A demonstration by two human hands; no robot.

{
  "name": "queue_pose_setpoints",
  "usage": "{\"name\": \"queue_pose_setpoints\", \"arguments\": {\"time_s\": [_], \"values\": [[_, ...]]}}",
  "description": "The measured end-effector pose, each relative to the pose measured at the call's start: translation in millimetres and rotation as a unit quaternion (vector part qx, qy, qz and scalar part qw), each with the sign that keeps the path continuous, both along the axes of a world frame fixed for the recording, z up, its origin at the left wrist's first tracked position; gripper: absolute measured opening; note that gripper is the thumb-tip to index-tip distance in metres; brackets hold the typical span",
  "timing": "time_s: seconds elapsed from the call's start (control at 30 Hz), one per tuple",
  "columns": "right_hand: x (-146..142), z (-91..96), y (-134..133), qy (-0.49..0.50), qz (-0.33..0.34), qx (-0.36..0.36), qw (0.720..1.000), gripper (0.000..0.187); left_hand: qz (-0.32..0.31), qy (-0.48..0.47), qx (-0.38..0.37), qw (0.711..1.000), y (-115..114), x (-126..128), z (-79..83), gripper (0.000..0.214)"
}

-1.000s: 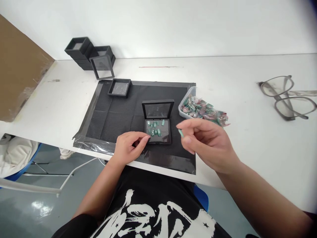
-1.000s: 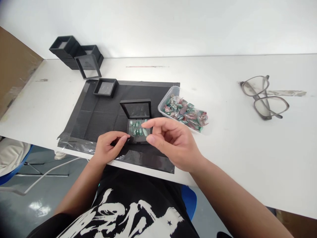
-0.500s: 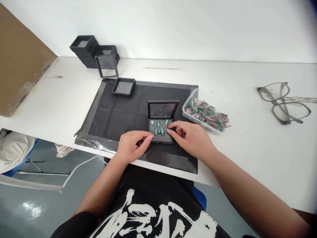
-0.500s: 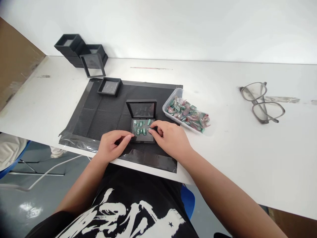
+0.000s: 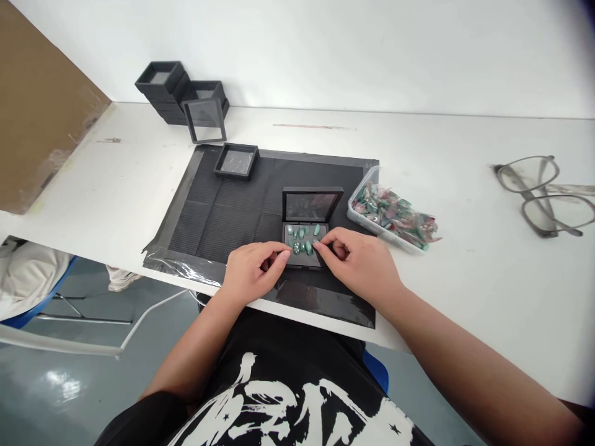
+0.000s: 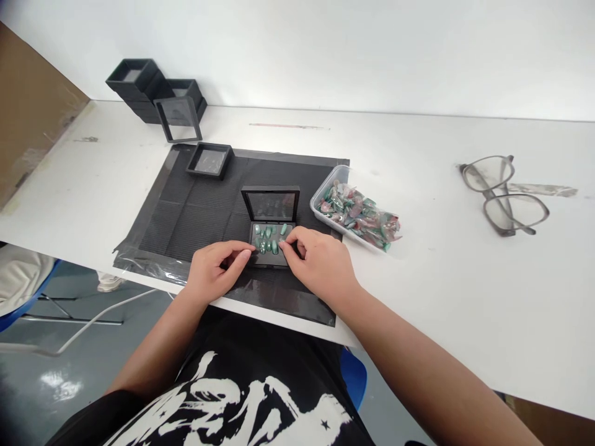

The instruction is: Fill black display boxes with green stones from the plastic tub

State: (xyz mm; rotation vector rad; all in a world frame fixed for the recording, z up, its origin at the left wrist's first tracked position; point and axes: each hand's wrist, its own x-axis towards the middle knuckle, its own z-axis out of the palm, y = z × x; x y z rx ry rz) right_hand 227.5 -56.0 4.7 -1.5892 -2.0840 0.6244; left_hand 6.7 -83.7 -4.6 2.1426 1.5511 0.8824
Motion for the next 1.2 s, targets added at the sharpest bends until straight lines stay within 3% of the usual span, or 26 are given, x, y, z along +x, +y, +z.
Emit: {"name": "queue_pose_setpoints", "arguments": {"time_s": [0.13, 0.23, 0.33, 0.5, 0.9, 1.03, 1.2], "values": [[-2.8, 0.4, -1.3, 0.015, -0.029, 0.018, 0.999, 0.025, 0.011, 0.018, -0.015, 1.000, 0.4, 1.2, 0.3, 0.024], [-0.5, 2.4, -0.5, 0.049, -0.040, -0.014, 0.998, 0.022, 0.018, 0.048, -0.027, 0.998, 0.9, 2.0, -0.9, 0.029], [2.8, 3.3, 0.1, 0.058, -0.020, -0.033, 0.998, 0.015, 0.023, 0.058, -0.015, 0.998, 1.9, 2.9, -2.9, 0.028], [3.5, 2.3, -1.9, 0.037, 0.031, -0.023, 0.999, 0.027, 0.020, 0.060, 0.001, 0.998, 2.8, 3.5, -4.7, 0.027], [5.5, 0.3, -4.0, 0.045, 0.045, 0.014, 0.998, 0.027, 0.014, 0.032, -0.003, 0.999, 2.2, 1.7, -3.5, 0.027], [7.6, 0.7, -2.7, 0.042, 0.017, 0.006, 0.999, 0.024, -0.013, -0.001, -0.021, 1.000, 0.0, -2.4, -4.6, 0.034], [7.2, -0.3, -2.8, 0.025, 0.043, 0.009, 0.999, 0.024, -0.064, -0.017, -0.019, 0.998, -1.3, -8.0, -5.6, 0.051]]}}
